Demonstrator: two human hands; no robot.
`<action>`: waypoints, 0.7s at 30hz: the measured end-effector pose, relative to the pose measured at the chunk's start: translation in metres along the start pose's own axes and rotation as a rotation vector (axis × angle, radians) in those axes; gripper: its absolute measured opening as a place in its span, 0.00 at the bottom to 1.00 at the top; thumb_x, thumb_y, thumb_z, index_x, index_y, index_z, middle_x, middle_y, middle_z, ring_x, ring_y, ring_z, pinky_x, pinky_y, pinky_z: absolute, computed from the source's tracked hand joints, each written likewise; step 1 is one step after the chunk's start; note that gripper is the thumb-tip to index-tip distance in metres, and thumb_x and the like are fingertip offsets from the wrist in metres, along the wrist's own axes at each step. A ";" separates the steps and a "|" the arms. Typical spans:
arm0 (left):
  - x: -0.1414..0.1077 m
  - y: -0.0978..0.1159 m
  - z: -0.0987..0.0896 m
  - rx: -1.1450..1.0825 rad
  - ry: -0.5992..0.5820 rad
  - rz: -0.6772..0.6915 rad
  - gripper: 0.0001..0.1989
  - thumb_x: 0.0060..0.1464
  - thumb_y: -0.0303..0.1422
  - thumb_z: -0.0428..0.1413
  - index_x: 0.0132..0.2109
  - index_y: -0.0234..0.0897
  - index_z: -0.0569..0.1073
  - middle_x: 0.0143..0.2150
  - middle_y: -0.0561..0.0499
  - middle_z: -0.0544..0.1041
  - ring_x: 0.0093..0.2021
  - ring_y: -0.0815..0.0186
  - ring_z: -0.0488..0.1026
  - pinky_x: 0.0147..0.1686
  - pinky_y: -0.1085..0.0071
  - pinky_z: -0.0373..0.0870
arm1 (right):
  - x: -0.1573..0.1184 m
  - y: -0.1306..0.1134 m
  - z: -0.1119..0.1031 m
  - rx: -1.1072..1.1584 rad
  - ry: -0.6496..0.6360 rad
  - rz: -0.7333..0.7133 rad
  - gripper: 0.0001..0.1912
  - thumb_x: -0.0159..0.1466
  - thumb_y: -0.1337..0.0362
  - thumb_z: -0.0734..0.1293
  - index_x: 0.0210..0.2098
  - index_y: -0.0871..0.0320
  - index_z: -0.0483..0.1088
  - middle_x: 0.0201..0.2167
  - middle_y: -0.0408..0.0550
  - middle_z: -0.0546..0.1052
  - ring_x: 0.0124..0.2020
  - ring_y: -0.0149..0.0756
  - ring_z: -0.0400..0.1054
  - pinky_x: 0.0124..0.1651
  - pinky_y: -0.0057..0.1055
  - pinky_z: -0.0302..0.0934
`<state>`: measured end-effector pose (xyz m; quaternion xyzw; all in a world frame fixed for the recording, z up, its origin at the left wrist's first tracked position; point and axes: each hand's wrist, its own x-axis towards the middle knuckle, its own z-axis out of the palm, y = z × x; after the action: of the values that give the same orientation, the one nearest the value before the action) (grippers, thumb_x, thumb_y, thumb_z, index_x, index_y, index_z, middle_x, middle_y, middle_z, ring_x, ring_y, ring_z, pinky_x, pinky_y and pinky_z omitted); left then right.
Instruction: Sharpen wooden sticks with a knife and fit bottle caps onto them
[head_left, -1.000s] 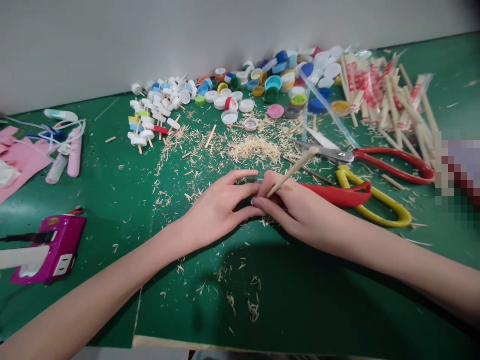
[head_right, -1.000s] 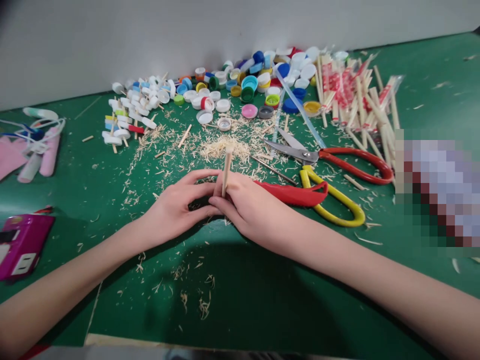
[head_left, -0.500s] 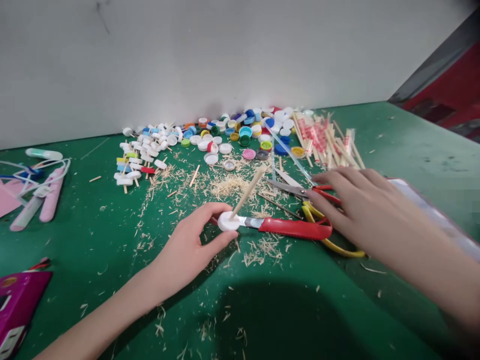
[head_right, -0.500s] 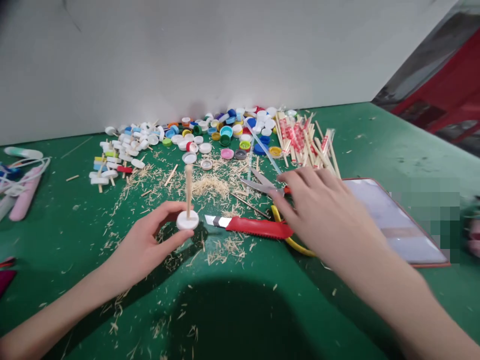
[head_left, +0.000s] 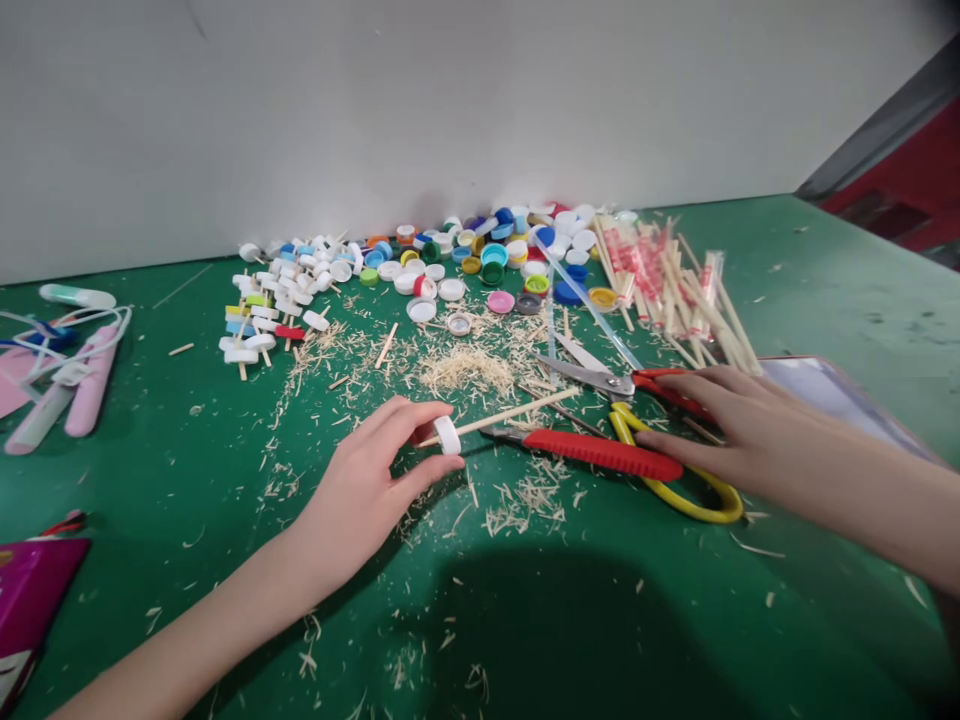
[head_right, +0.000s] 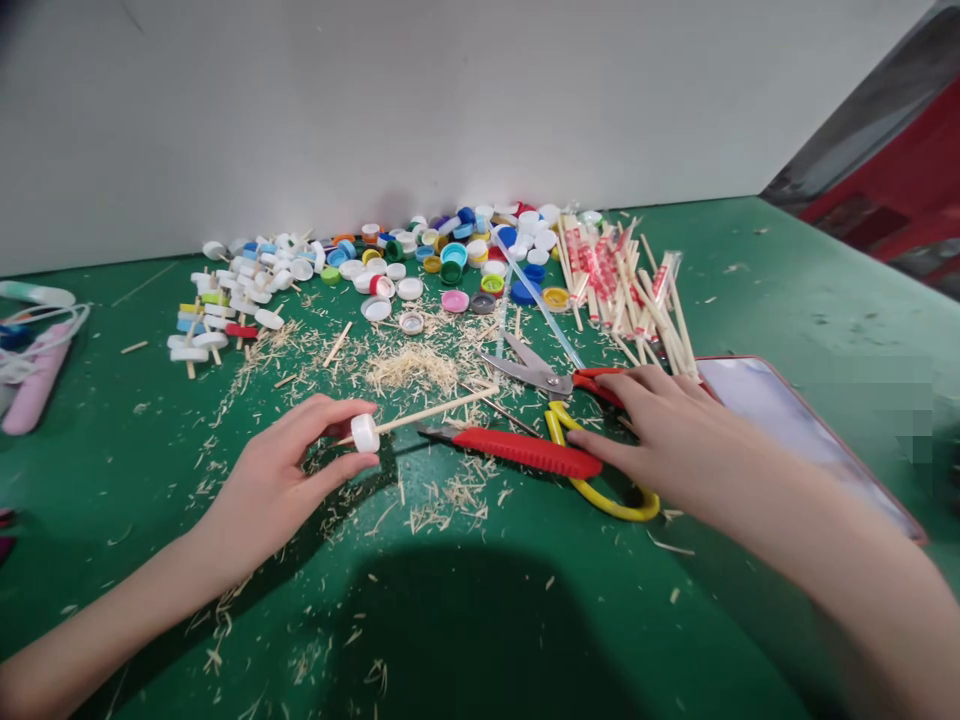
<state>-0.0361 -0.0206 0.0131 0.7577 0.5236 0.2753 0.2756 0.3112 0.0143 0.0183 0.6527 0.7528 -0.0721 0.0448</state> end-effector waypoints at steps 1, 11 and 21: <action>0.000 0.000 0.000 0.002 0.000 -0.001 0.13 0.60 0.38 0.57 0.51 0.43 0.72 0.43 0.52 0.76 0.41 0.69 0.74 0.39 0.72 0.73 | 0.000 -0.001 -0.001 0.004 -0.017 0.009 0.45 0.57 0.35 0.58 0.60 0.62 0.66 0.53 0.64 0.71 0.53 0.56 0.66 0.57 0.56 0.59; 0.001 -0.001 0.002 -0.085 0.062 -0.068 0.15 0.58 0.41 0.58 0.52 0.46 0.73 0.46 0.52 0.79 0.41 0.69 0.76 0.40 0.70 0.75 | -0.003 -0.019 -0.018 0.103 0.091 0.160 0.39 0.54 0.40 0.61 0.54 0.63 0.69 0.47 0.65 0.71 0.43 0.50 0.68 0.46 0.46 0.63; 0.008 0.000 -0.001 -0.492 0.194 -0.257 0.15 0.57 0.43 0.59 0.48 0.42 0.76 0.43 0.51 0.82 0.36 0.70 0.78 0.39 0.73 0.79 | -0.009 -0.008 -0.029 0.718 0.196 0.536 0.33 0.54 0.38 0.66 0.52 0.50 0.72 0.46 0.57 0.77 0.33 0.41 0.71 0.30 0.39 0.63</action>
<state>-0.0348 -0.0130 0.0150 0.5656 0.5567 0.4280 0.4325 0.3052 0.0095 0.0488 0.8024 0.4854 -0.2522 -0.2385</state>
